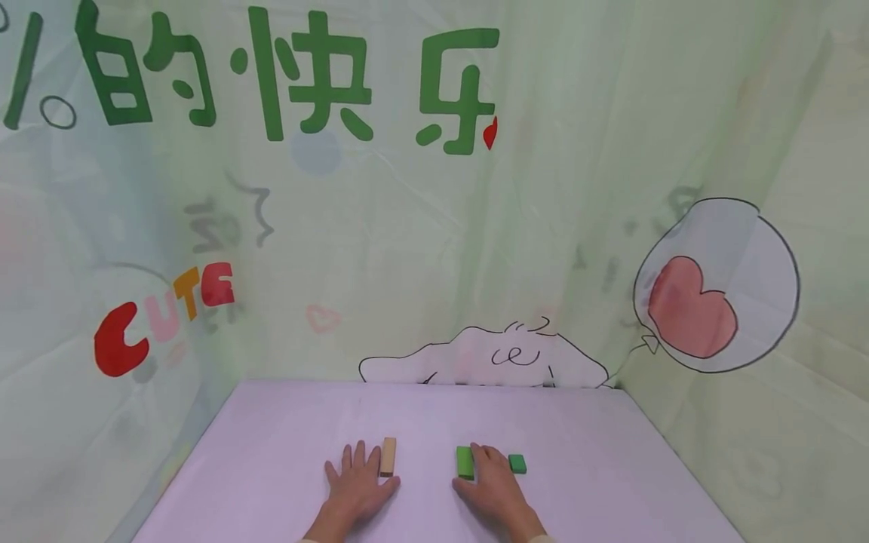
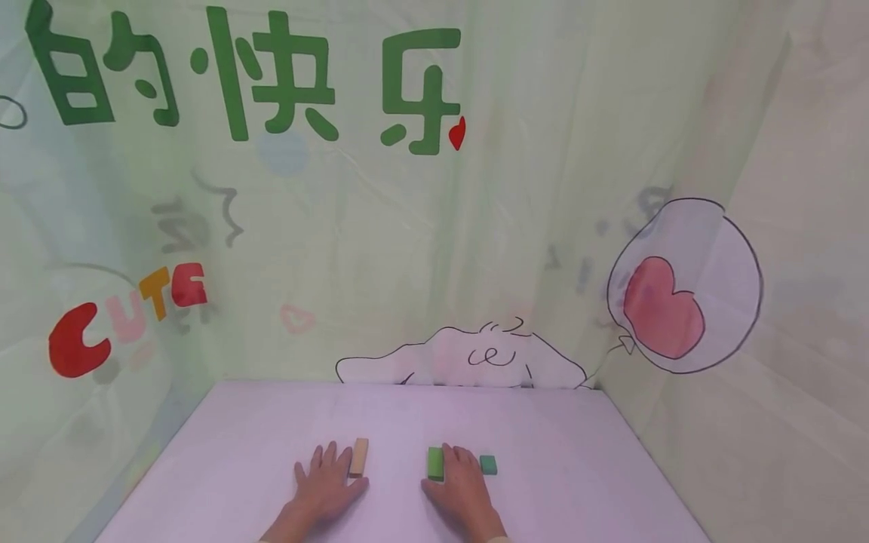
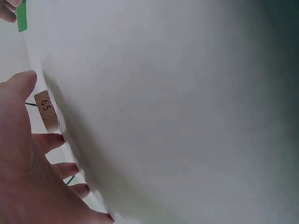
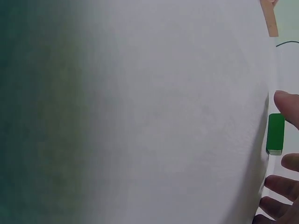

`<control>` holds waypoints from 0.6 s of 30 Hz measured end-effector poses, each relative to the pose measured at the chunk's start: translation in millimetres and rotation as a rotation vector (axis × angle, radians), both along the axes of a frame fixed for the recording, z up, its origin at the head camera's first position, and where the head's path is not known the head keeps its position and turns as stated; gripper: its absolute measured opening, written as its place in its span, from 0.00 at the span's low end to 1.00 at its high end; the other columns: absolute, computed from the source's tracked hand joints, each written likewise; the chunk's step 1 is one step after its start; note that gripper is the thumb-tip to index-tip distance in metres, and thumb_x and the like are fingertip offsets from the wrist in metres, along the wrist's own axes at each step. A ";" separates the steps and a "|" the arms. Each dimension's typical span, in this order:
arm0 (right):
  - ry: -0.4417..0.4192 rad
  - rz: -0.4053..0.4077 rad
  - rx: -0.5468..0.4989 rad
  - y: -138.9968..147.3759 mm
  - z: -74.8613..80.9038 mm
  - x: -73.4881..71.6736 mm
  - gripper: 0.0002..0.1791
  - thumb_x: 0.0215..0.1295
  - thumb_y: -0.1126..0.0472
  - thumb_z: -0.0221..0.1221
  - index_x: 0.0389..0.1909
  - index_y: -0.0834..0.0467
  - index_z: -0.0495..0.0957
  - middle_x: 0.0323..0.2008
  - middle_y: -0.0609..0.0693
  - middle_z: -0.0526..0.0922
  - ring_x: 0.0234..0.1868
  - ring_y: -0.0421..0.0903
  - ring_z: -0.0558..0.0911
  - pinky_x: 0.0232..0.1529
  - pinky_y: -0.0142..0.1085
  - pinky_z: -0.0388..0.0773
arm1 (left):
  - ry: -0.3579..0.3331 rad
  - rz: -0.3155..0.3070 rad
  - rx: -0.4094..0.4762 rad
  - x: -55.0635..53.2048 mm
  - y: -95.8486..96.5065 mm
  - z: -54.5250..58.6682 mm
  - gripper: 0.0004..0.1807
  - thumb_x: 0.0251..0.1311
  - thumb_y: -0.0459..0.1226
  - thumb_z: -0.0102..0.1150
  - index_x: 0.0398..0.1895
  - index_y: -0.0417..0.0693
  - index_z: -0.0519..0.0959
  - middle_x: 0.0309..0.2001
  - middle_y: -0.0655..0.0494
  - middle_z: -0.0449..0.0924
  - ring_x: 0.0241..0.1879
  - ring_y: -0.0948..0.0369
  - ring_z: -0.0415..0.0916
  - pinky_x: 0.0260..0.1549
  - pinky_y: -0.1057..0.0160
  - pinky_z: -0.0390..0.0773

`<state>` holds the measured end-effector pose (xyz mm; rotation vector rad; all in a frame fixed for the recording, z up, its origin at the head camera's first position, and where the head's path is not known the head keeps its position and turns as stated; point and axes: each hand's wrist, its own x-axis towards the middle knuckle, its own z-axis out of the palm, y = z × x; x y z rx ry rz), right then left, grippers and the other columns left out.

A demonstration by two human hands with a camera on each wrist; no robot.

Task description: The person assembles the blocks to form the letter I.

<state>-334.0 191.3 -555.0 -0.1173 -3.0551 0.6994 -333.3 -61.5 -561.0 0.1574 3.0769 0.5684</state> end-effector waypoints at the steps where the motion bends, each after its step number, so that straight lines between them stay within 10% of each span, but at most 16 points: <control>1: 0.003 0.002 -0.003 0.0 0.4 -0.1 0.47 0.48 0.40 0.67 0.64 0.62 0.65 0.60 0.65 0.66 0.61 0.62 0.65 0.58 0.56 0.63 | 0.002 0.001 0.000 -0.5 0.0 -0.1 0.42 0.54 0.64 0.50 0.65 0.45 0.66 0.68 0.36 0.54 0.67 0.36 0.44 0.54 0.26 0.34; 18: 0.052 0.003 -0.003 -6.2 4.4 -0.1 0.43 0.47 0.43 0.68 0.61 0.62 0.68 0.58 0.63 0.68 0.60 0.61 0.66 0.56 0.56 0.65 | 0.074 0.011 0.073 -10.9 0.2 -2.2 0.42 0.52 0.62 0.55 0.64 0.45 0.68 0.66 0.34 0.56 0.67 0.35 0.43 0.57 0.29 0.35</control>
